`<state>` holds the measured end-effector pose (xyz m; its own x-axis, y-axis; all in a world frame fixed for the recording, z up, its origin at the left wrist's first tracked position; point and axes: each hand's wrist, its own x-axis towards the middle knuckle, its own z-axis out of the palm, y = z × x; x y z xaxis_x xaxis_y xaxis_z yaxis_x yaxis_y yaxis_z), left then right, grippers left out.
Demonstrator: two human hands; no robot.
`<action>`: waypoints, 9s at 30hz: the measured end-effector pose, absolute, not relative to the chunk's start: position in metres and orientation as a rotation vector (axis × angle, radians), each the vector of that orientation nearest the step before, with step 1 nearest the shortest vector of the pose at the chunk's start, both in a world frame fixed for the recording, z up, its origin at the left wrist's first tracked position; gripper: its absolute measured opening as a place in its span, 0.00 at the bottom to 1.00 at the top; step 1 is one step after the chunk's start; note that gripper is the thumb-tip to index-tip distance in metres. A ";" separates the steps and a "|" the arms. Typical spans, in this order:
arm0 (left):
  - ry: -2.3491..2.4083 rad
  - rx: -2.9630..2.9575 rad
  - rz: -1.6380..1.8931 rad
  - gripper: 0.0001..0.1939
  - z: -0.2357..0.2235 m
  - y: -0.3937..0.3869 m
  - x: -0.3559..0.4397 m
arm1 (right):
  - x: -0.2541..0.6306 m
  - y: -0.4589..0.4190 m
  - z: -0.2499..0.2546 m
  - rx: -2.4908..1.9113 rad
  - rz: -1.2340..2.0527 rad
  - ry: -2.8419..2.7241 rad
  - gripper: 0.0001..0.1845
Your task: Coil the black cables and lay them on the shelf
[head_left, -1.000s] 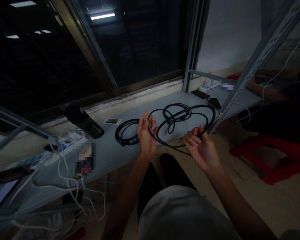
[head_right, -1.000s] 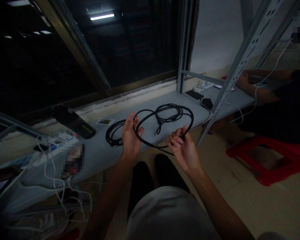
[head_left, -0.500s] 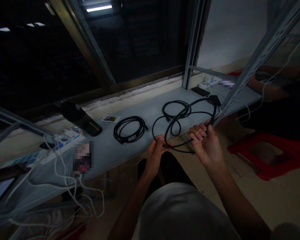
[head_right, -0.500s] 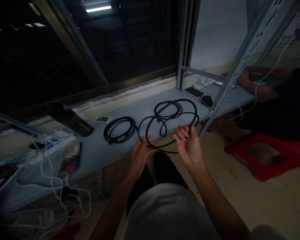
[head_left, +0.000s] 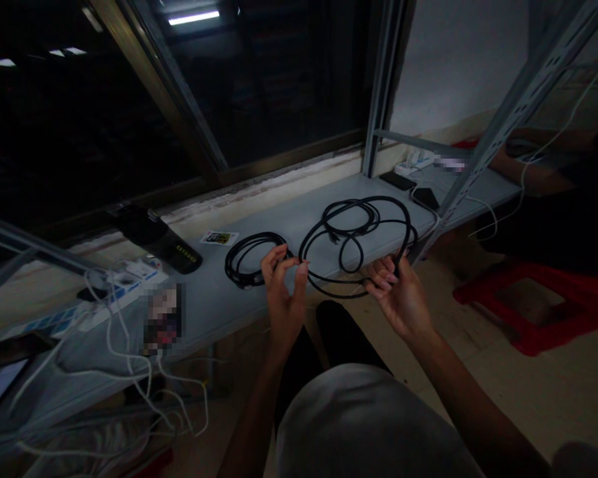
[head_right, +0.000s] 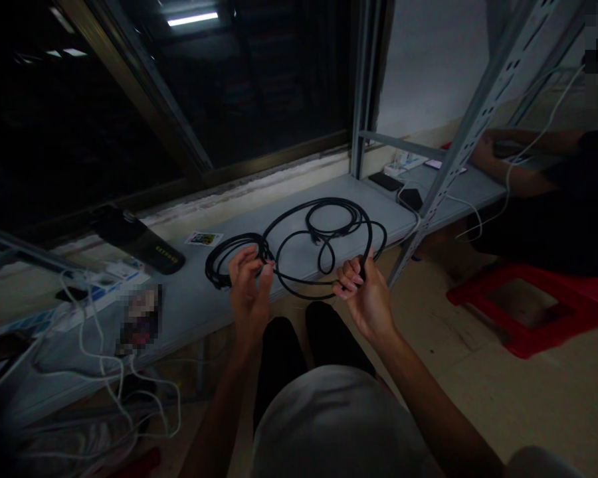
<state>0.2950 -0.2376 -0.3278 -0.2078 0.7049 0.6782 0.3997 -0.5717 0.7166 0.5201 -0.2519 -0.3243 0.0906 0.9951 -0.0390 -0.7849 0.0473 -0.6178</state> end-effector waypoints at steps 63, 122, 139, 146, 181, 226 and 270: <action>0.879 1.444 1.040 0.24 -0.291 -0.186 0.275 | 0.568 -0.290 -0.407 -0.767 1.678 -1.095 0.46; 1.635 1.204 1.698 0.40 -0.393 -0.190 0.105 | 0.348 0.068 -0.318 -0.790 0.917 -2.226 0.21; 2.929 1.737 1.172 0.36 -0.379 -0.327 0.005 | 0.621 -0.051 -0.421 -1.383 0.024 -1.949 0.43; 2.928 1.724 1.126 0.37 -0.378 -0.330 0.022 | 0.611 -0.058 -0.417 -1.438 -0.034 -2.024 0.46; 2.958 1.700 1.221 0.27 -0.389 -0.332 0.039 | 0.610 -0.065 -0.413 -1.510 0.017 -1.976 0.49; 2.883 1.889 0.921 0.38 -0.382 -0.279 0.057 | 0.611 -0.053 -0.424 -1.449 0.037 -2.053 0.38; 1.643 2.541 1.486 0.14 -0.329 -0.198 0.208 | 0.477 -0.026 -0.339 -0.647 -0.346 -2.536 0.15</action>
<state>0.2080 -0.1977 -0.3288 0.1475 0.6247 0.7668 0.8256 -0.5047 0.2523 0.4774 -0.0255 -0.3391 -0.7643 0.3788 0.5219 0.5047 0.8552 0.1183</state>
